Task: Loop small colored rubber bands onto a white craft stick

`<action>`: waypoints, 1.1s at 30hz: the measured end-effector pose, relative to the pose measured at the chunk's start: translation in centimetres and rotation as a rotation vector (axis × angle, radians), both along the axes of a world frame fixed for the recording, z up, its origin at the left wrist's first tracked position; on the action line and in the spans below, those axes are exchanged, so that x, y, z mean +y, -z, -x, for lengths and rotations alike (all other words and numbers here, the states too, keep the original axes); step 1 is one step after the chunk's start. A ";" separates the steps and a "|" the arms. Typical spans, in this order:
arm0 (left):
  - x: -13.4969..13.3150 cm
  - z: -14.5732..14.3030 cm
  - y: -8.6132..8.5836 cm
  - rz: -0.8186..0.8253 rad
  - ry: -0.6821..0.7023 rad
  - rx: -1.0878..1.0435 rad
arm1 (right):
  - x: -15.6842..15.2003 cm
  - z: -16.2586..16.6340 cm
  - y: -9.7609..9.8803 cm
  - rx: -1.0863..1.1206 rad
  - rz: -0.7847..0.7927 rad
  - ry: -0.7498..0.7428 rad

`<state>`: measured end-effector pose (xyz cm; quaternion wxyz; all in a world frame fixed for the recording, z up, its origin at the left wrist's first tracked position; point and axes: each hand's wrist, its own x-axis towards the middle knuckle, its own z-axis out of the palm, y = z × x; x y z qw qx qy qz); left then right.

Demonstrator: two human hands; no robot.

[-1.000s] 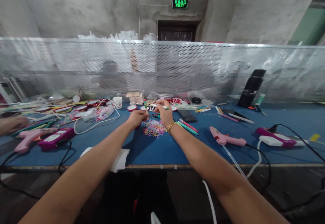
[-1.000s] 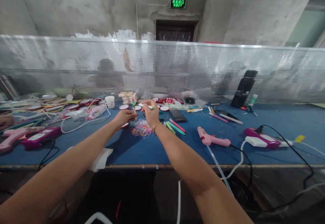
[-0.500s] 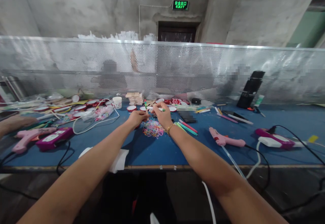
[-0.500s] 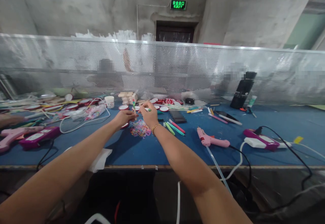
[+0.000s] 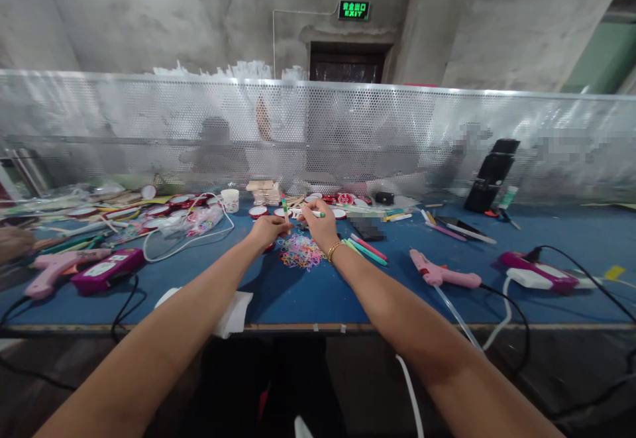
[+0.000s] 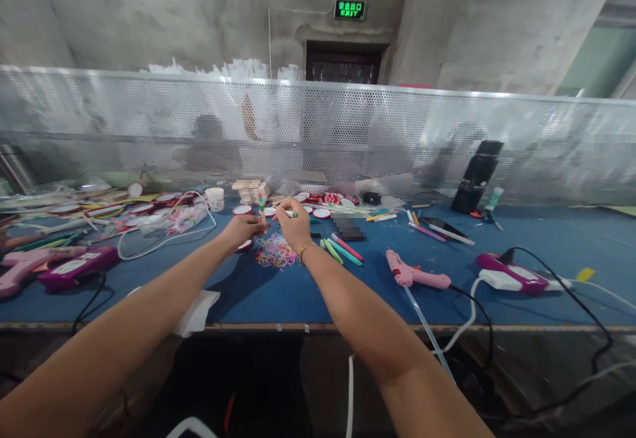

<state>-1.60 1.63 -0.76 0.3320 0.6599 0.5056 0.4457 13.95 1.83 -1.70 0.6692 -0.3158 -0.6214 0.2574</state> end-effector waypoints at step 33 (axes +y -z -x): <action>0.8 0.2 0.6 -0.004 -0.017 -0.002 | -0.2 0.0 -0.1 -0.020 -0.003 -0.003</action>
